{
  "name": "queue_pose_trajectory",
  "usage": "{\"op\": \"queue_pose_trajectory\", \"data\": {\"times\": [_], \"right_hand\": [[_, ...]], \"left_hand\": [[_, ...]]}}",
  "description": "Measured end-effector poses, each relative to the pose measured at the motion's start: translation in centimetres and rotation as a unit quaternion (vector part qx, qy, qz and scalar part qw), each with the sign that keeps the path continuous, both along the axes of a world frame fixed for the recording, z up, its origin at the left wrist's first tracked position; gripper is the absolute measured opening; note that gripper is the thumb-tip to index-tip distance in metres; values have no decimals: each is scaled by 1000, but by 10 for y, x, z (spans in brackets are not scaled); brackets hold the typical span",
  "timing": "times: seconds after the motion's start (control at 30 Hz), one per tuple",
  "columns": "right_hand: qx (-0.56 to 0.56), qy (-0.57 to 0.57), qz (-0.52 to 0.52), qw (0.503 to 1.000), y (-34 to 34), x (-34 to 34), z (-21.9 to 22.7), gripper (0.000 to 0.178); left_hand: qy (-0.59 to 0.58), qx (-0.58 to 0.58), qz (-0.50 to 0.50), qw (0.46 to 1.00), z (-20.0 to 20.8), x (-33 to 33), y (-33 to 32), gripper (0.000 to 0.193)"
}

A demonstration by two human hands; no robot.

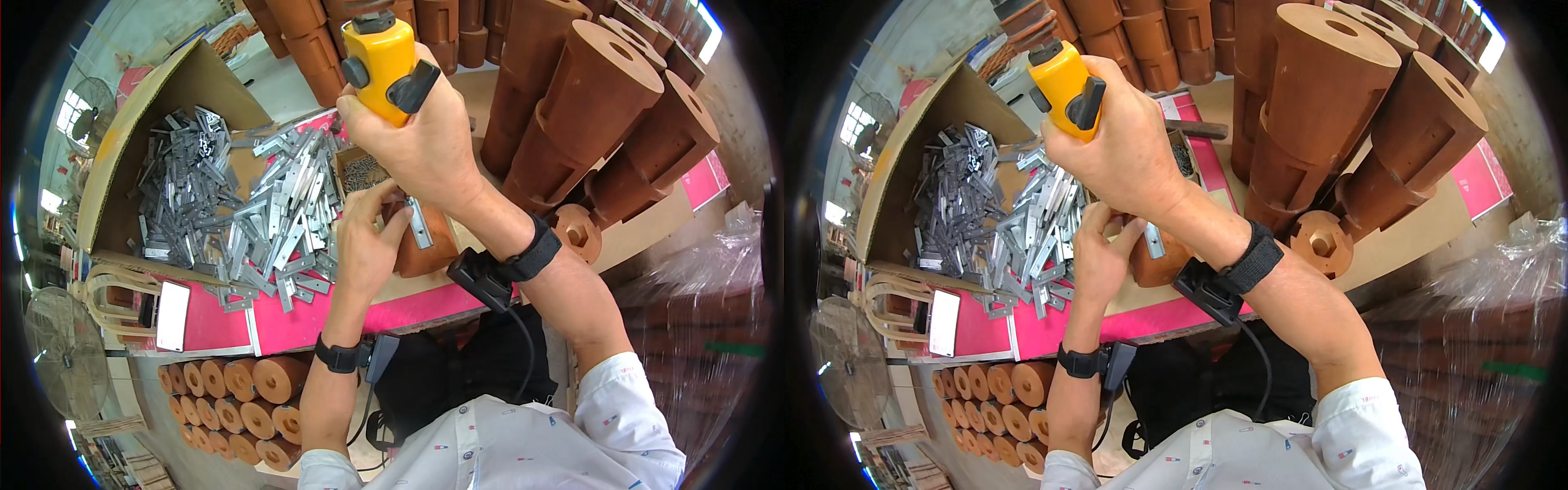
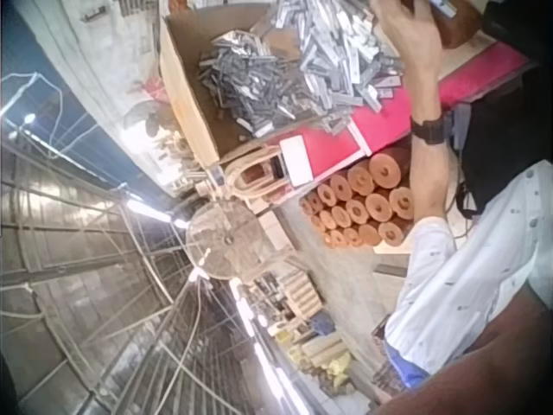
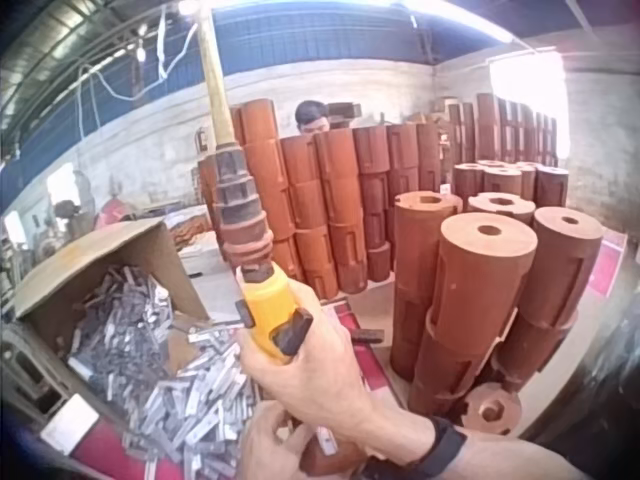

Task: The recorder uses a pneumatic screwdriver to attach metal brackets to wooden cylindrical components at a workbench.

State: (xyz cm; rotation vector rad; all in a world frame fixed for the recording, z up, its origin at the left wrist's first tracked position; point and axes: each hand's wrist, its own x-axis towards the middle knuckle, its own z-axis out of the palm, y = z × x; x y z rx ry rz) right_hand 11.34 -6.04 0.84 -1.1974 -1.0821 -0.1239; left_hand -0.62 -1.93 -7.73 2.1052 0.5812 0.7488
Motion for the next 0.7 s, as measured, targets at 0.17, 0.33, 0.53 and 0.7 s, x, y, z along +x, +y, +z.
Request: {"op": "queue_pose_trajectory", "data": {"times": [0.17,0.33,0.53,0.7], "right_hand": [[7,-5,-7,1000,2,0,-1,48],[11,10,-16,1000,1,3,-2,47],[8,0,-22,1000,0,4,-1,46],[13,21,-1,1000,1,5,-3,46]], "left_hand": [[-31,21,8,999,-3,6,3,30],[-21,6,-10,1000,-2,9,8,28],[9,41,-25,999,5,11,12,28],[-10,9,-6,1000,-2,10,10,30]]}}
